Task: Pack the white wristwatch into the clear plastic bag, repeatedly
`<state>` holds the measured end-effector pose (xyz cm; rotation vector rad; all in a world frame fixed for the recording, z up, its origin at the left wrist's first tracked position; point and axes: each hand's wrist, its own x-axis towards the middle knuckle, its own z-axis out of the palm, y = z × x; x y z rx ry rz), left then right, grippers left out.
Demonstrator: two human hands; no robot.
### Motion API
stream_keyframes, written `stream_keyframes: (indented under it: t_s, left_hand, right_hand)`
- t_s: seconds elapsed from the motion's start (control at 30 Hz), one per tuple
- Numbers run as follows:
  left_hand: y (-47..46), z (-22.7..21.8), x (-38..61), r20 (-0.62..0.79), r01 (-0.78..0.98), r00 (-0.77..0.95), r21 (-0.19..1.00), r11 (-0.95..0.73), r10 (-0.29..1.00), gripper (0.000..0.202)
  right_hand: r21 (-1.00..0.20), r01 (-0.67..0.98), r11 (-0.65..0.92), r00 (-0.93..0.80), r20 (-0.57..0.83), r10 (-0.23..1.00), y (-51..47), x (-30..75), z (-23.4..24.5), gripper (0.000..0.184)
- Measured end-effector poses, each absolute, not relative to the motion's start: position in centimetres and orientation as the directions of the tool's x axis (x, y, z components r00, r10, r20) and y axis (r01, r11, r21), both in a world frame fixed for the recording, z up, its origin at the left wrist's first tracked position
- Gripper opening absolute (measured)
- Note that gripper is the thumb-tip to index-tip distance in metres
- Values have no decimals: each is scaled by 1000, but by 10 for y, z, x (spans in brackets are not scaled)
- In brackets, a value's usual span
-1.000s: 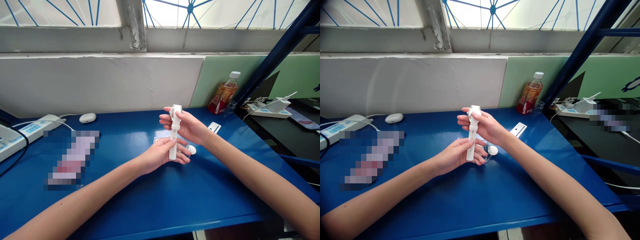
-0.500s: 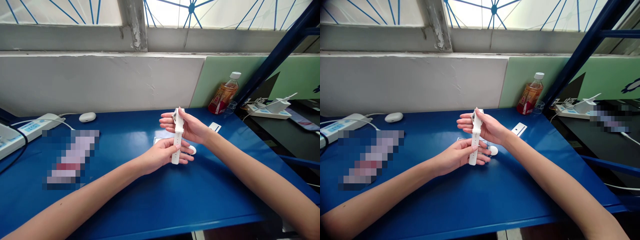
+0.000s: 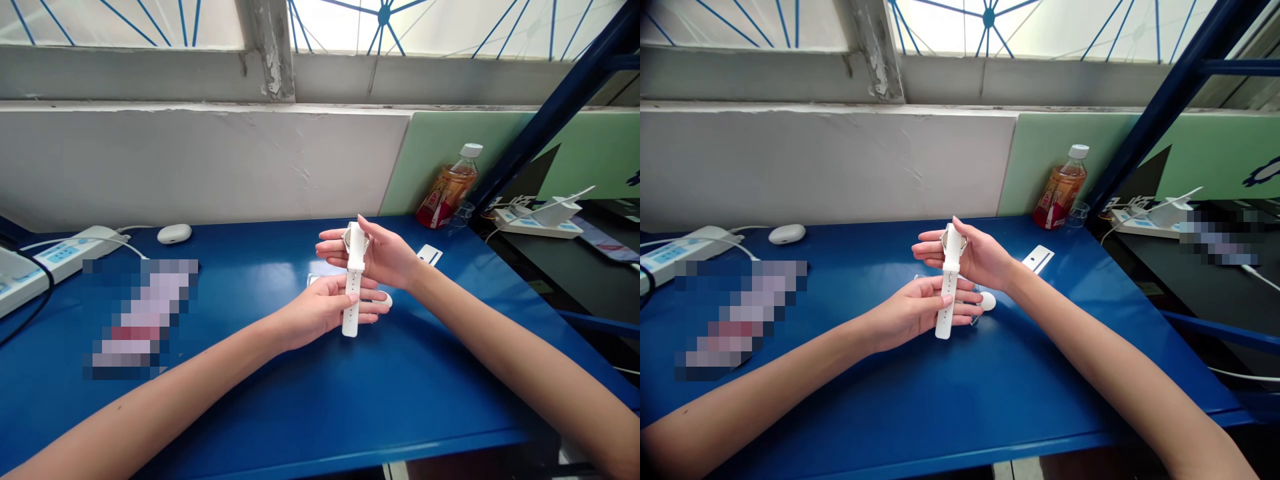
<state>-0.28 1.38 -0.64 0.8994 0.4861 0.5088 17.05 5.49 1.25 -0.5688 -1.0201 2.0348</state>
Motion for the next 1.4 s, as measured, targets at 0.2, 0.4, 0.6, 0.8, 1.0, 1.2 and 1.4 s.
stream_keyframes:
  t_s: [0.2, 0.4, 0.6, 0.8, 1.0, 1.2, 1.4]
  left_hand:
    - [14, -4, -3, -182, -223, 791, 804, 552, 584, 28]
    - [16, -4, -4, -195, -224, 779, 801, 556, 596, 28]
    - [13, 0, -4, -201, -198, 783, 816, 543, 588, 27]
    - [14, -4, -3, -193, -189, 777, 837, 514, 599, 31]
    - [16, -7, -4, -218, -154, 775, 846, 511, 593, 28]
    - [17, -7, -3, -231, -153, 771, 837, 525, 594, 28]
    - [15, -5, -3, -227, -162, 773, 832, 531, 592, 28]
  right_hand:
    - [-808, -451, -379, -606, -35, 794, 54, 170, 16, 65]
    - [-837, -434, -332, -612, 4, 791, 53, 171, 15, 58]
    - [-891, -399, -216, -588, 68, 806, 52, 173, 11, 39]
    - [-909, -384, -159, -526, 74, 847, 52, 171, 9, 39]
    - [-899, -404, -170, -520, 72, 851, 53, 171, 8, 34]
    - [-884, -420, -204, -540, 63, 839, 52, 169, 11, 29]
    - [-856, -443, -266, -537, 15, 844, 49, 167, 16, 36]
